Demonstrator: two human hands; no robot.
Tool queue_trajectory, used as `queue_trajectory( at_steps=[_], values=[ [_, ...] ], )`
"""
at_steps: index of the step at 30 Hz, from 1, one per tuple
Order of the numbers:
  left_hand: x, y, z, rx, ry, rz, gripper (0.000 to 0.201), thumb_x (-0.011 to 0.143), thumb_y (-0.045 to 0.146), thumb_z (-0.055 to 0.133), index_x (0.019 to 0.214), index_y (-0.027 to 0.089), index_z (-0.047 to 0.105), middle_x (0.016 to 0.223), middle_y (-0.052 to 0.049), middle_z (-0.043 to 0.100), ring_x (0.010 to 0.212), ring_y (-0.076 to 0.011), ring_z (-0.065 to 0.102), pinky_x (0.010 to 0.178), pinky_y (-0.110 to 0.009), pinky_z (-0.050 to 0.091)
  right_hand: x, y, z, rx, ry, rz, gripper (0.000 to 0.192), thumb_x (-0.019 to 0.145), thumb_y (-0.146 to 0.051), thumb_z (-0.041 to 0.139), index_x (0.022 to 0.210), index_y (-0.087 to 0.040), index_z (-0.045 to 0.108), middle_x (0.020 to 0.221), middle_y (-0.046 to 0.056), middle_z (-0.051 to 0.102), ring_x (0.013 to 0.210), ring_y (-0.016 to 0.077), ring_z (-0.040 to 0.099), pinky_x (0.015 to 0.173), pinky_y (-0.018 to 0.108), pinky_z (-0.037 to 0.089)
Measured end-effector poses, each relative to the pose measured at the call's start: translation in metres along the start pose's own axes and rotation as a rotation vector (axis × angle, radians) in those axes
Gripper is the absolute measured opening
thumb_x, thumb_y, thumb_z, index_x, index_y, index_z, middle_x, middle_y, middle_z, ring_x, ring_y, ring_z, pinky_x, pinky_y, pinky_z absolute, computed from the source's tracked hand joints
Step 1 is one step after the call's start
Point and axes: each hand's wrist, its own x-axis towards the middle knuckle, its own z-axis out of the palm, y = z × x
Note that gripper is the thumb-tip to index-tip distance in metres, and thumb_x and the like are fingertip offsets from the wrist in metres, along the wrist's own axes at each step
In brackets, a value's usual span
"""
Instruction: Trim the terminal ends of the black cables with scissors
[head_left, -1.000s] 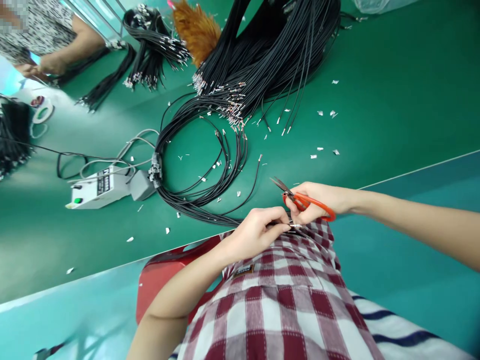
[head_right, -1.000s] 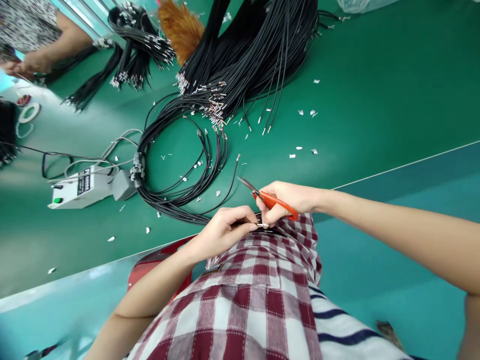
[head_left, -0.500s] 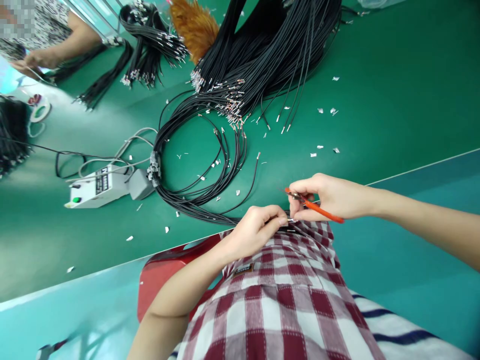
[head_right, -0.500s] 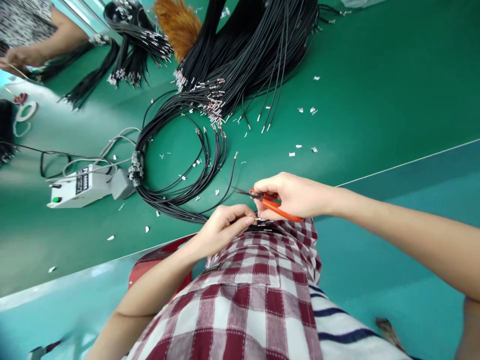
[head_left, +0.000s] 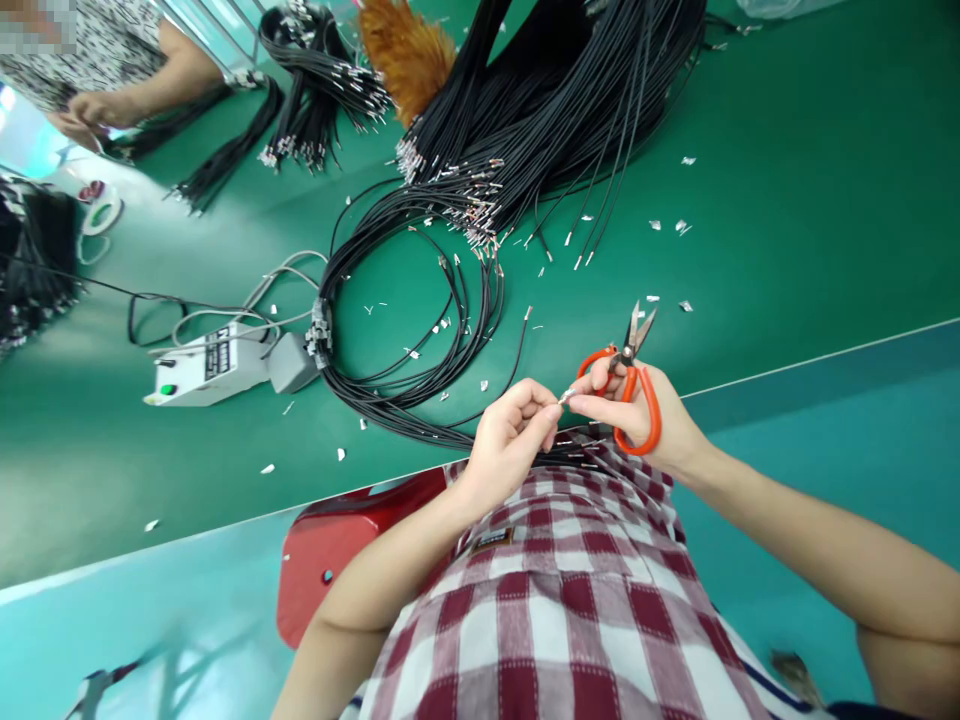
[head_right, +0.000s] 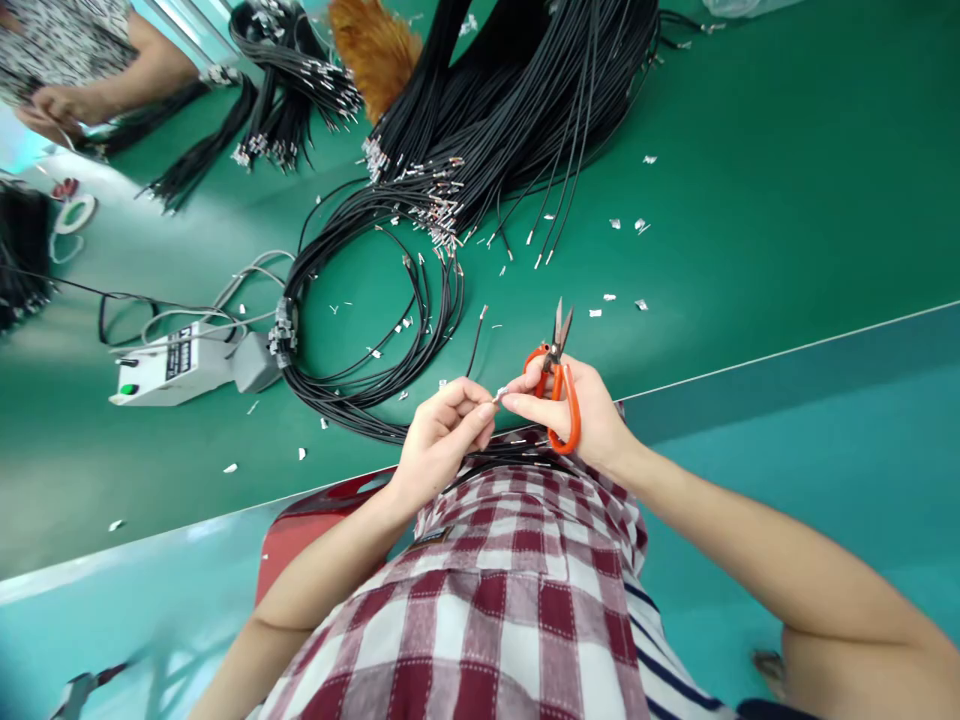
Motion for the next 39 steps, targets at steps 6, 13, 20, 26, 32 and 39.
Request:
queue_trajectory(
  at_steps=[6,13,20,26,32,39],
  values=[
    [0.0,-0.001,0.001,0.046,0.041,0.007,0.028,0.092,0.041,0.062,0.081,0.017,0.053,0.06,0.005,0.051,0.053,-0.0071,0.045,0.051,-0.02,0.034,0.002,0.003,0.009,0.086,0.038,0.001,0.042,0.061,-0.031,0.09,0.075,-0.022,0.052,0.076,-0.001,0.069,0.074,0.0142,0.064,0.079,0.031,0.051],
    [0.001,-0.002,0.002,0.129,0.08,0.044,0.027,0.093,0.04,0.062,0.081,0.018,0.053,0.061,0.005,0.05,0.054,-0.0076,0.047,0.053,-0.02,0.037,0.005,0.005,0.015,0.136,0.091,-0.011,0.042,0.059,-0.027,0.087,0.075,-0.022,0.049,0.074,-0.004,0.063,0.071,0.0135,0.06,0.078,0.031,0.048],
    [0.002,-0.009,0.004,0.285,0.203,0.184,0.013,0.091,0.03,0.064,0.092,0.018,0.059,0.083,0.0,0.063,0.07,-0.0097,0.057,0.063,-0.02,0.044,0.005,0.008,0.023,0.225,0.148,-0.046,0.04,0.06,-0.021,0.084,0.076,-0.023,0.047,0.074,-0.005,0.061,0.074,0.0131,0.061,0.08,0.031,0.048],
    [0.003,-0.006,0.009,0.136,0.212,0.096,0.021,0.095,0.036,0.057,0.087,0.017,0.058,0.062,0.004,0.058,0.044,-0.0047,0.041,0.044,-0.019,0.03,0.007,0.012,0.028,0.284,0.15,-0.079,0.035,0.064,-0.018,0.08,0.077,-0.023,0.047,0.074,-0.005,0.064,0.071,0.0118,0.061,0.078,0.03,0.049],
    [0.012,0.007,-0.005,-0.149,0.008,-0.174,0.032,0.088,0.046,0.065,0.083,0.015,0.06,0.052,0.002,0.058,0.035,-0.0039,0.034,0.035,-0.018,0.018,0.014,0.012,0.023,0.229,0.09,-0.08,0.038,0.064,-0.022,0.082,0.079,-0.023,0.047,0.074,-0.005,0.064,0.069,0.0124,0.061,0.076,0.031,0.05],
    [0.026,0.012,-0.027,-0.29,-0.486,-0.538,0.038,0.074,0.047,0.077,0.075,0.012,0.062,0.043,0.003,0.05,0.031,-0.0016,0.023,0.035,-0.019,0.006,0.036,0.007,0.014,0.091,-0.029,-0.118,0.038,0.064,-0.031,0.082,0.077,-0.022,0.048,0.076,-0.003,0.064,0.074,0.0144,0.062,0.078,0.033,0.05]
  ],
)
